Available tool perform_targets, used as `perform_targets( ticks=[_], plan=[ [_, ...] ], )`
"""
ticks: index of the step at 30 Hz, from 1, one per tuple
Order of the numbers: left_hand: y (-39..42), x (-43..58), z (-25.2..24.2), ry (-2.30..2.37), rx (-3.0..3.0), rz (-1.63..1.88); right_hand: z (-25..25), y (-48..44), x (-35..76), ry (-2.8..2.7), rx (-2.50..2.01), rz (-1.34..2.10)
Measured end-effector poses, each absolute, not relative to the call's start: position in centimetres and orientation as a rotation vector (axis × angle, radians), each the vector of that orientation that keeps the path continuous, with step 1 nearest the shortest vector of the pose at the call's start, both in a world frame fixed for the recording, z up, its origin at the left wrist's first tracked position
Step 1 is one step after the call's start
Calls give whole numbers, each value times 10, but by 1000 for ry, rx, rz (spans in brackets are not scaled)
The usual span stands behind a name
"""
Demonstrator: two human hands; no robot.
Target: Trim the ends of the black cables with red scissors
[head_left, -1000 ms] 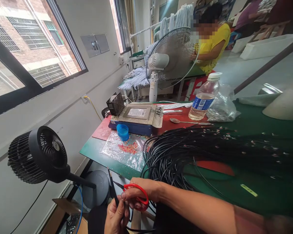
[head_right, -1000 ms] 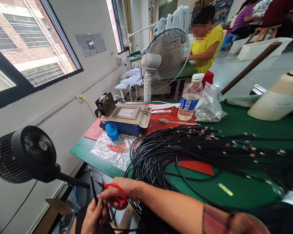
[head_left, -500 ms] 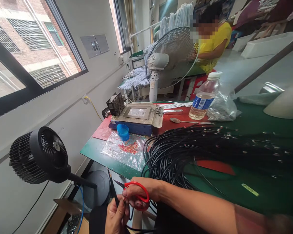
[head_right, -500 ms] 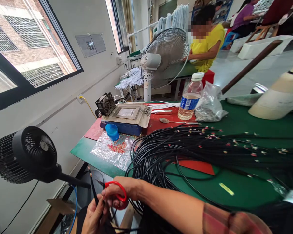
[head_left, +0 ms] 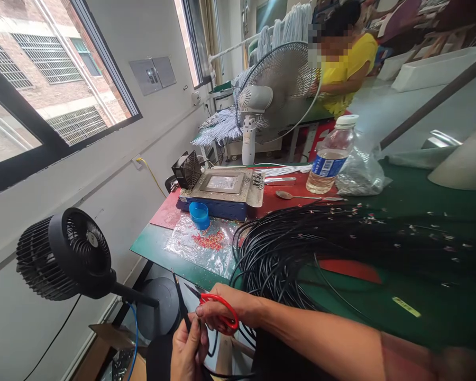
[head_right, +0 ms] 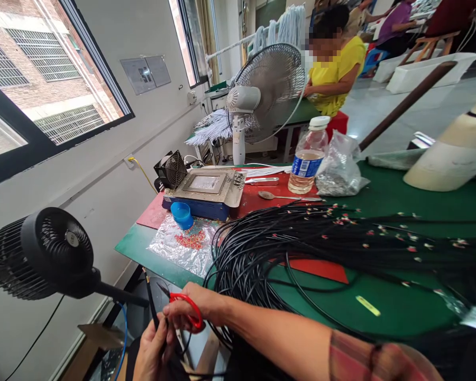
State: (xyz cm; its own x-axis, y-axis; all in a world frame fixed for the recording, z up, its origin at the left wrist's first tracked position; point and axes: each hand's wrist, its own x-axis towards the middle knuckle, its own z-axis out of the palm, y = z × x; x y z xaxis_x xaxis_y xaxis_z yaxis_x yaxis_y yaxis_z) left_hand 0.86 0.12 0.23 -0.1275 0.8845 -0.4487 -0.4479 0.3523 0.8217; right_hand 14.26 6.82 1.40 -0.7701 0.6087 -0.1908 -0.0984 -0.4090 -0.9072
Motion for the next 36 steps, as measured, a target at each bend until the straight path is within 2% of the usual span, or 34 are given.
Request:
perform_targets(
  ticks=[8, 21, 28, 36],
  plan=[
    [2, 11, -1, 1252, 422, 1243, 21, 67, 142, -1371, -713, 2179],
    [2, 9, -9, 1226, 386, 1277, 17, 65, 142, -1623, -797, 1902],
    [3, 11, -5, 1224, 384, 1281, 17, 68, 141, -1363, -767, 2024],
    [3, 13, -5, 1206, 389, 1310, 22, 66, 143, -1412, -733, 2045]
  ],
)
